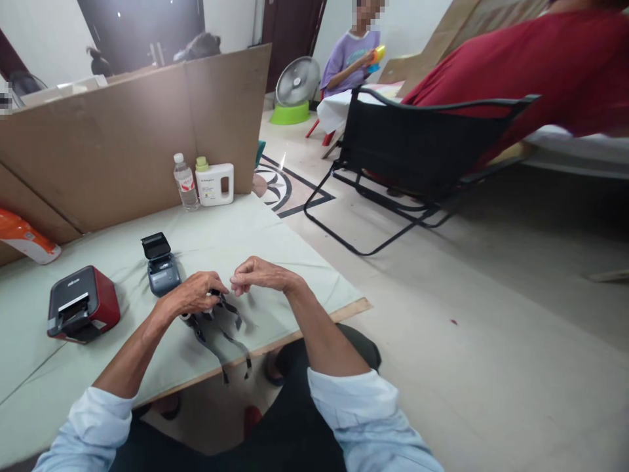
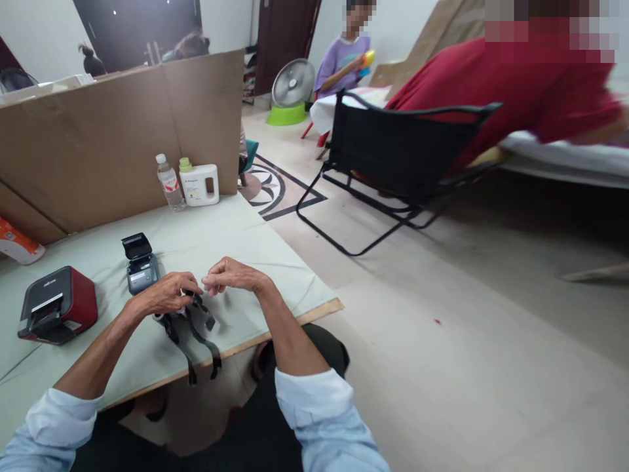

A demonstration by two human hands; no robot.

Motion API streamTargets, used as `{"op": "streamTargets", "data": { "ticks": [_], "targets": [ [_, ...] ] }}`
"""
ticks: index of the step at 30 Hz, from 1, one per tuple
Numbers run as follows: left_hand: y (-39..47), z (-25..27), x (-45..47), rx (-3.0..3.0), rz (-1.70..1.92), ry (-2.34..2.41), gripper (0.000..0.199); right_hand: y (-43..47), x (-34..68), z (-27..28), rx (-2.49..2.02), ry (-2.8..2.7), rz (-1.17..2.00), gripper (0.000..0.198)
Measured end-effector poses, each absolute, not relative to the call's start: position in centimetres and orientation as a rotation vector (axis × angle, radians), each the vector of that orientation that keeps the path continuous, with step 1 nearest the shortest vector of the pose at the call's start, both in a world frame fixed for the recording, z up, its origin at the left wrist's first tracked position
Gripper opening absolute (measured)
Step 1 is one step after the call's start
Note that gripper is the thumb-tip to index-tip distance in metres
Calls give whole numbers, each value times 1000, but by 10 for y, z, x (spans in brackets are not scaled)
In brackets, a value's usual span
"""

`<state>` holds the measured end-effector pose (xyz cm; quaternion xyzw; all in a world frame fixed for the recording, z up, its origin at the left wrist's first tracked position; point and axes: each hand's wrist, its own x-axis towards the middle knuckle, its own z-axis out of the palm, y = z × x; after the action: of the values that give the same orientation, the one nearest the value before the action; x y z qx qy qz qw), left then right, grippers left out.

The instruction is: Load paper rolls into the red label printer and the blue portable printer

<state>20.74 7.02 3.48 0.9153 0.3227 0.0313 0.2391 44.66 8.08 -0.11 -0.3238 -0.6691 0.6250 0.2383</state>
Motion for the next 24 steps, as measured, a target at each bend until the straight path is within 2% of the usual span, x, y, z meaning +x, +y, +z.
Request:
{"op": "streamTargets", "data": {
  "ticks": [10,15,24],
  "targets": [
    [60,34,201,2338,134,856,48,86,419,-24,-975,-1760,1716,44],
    [54,36,190,2206,211,923,46,85,410,-30,-1039,-1773,1717,45],
    [32,28,140,2100,505,1191,41,81,402,-28,-1119,-1741,1692,21]
  ]
}}
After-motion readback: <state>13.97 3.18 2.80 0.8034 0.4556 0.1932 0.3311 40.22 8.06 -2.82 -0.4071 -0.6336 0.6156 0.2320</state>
